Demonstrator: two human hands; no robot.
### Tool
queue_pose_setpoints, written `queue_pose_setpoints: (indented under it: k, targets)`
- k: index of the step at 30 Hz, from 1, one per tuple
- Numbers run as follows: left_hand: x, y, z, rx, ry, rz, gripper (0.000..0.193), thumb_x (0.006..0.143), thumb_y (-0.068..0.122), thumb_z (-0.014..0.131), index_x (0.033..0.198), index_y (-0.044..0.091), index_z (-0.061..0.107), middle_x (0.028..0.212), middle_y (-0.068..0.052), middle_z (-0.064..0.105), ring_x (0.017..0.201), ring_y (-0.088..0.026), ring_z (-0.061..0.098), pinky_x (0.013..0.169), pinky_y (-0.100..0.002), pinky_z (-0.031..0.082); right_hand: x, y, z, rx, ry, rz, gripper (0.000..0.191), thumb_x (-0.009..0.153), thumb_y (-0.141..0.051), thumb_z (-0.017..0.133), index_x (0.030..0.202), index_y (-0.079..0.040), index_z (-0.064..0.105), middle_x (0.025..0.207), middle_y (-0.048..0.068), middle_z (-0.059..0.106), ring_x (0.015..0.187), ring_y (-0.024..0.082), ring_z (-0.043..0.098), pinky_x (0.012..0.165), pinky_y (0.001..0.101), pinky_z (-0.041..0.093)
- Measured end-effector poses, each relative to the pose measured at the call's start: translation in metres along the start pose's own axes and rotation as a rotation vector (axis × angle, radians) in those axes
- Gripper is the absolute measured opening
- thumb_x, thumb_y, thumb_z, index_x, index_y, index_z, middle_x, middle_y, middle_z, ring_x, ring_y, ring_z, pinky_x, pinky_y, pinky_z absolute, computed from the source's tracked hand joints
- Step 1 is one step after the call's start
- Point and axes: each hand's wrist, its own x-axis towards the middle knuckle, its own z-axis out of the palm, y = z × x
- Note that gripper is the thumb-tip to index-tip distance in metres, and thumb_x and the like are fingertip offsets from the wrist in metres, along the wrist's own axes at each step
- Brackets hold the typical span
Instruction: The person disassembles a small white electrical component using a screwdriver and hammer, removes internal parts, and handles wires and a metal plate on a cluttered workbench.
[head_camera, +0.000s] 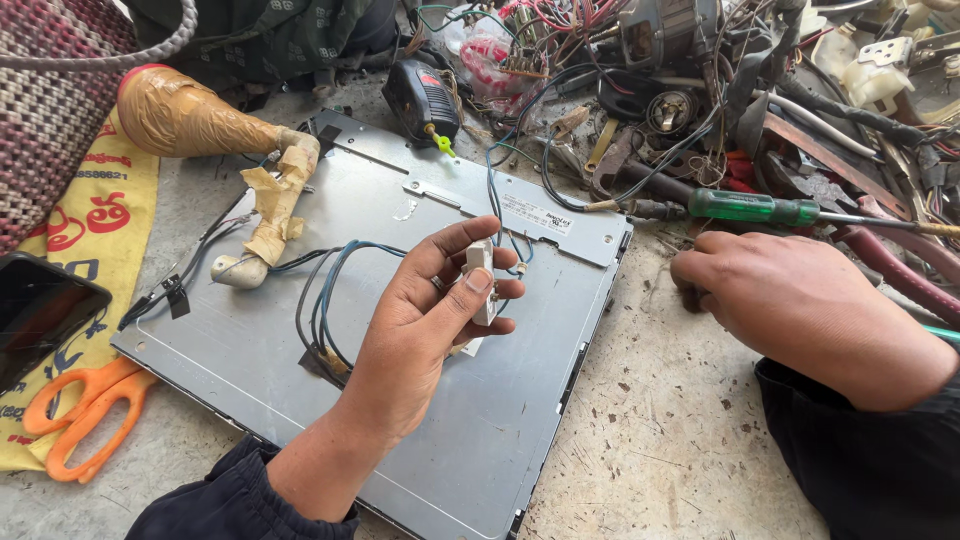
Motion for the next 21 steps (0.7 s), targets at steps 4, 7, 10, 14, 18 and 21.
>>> queue_pose_setpoints:
  k: [4,7,10,14,18,21]
  targets:
    - [0.001,0.001,0.0,0.006,0.004,0.001,0.042,0.101,0.014,0.051,0.142,0.004,0.049,0.12,-0.01,0.066,0.107,-0.016,0.068,0.084,-0.033,0.062,0.002,0.003,-0.001,0.006,0.04,-0.035,0.016,0.092,-0.016,0.06,0.107,-0.018,0.063,0.105,0.0,0.063,0.108,0.019,0.066,0.087,0.0352,0.056]
    - [0.001,0.001,0.001,0.019,0.015,-0.01,0.042,0.101,0.014,0.05,0.142,0.004,0.049,0.12,-0.01,0.066,0.107,-0.016,0.068,0.084,-0.033,0.062,0.009,0.007,0.001,0.075,0.077,-0.036,0.026,0.091,-0.027,0.065,0.116,-0.019,0.064,0.109,0.0,0.062,0.108,0.019,0.065,0.086,0.0349,0.056]
    - [0.001,0.001,0.001,0.021,0.014,-0.013,0.042,0.101,0.014,0.05,0.142,0.004,0.049,0.12,-0.01,0.066,0.107,-0.016,0.068,0.084,-0.033,0.062,0.016,0.013,0.006,0.195,0.299,-0.143,0.031,0.088,-0.029,0.067,0.115,-0.015,0.067,0.112,0.003,0.065,0.107,0.022,0.065,0.087,0.0368,0.054]
    - [0.001,-0.001,0.001,0.002,0.004,-0.007,0.044,0.101,0.015,0.051,0.144,0.004,0.047,0.119,-0.01,0.066,0.107,-0.017,0.068,0.085,-0.034,0.062,0.019,0.019,0.016,0.545,0.357,-0.105,0.021,0.096,-0.026,0.069,0.109,-0.009,0.066,0.102,0.005,0.074,0.101,0.02,0.07,0.089,0.0354,0.055]
    - [0.001,-0.002,0.001,-0.064,-0.032,-0.006,0.047,0.102,0.017,0.053,0.147,0.004,0.046,0.119,-0.009,0.066,0.109,-0.017,0.067,0.087,-0.034,0.061,0.023,0.017,0.028,1.288,0.503,-0.389,0.014,0.106,-0.009,0.048,0.117,-0.002,0.046,0.104,0.011,0.071,0.102,0.019,0.073,0.088,0.0318,0.057]
    - [0.001,-0.003,0.001,-0.115,-0.053,-0.018,0.045,0.102,0.017,0.055,0.145,0.004,0.05,0.119,-0.009,0.066,0.109,-0.017,0.066,0.087,-0.034,0.06,0.024,0.011,0.034,1.513,0.455,-0.333,0.021,0.107,-0.006,0.048,0.126,0.0,0.047,0.092,0.014,0.064,0.078,0.019,0.067,0.069,0.0315,0.059]
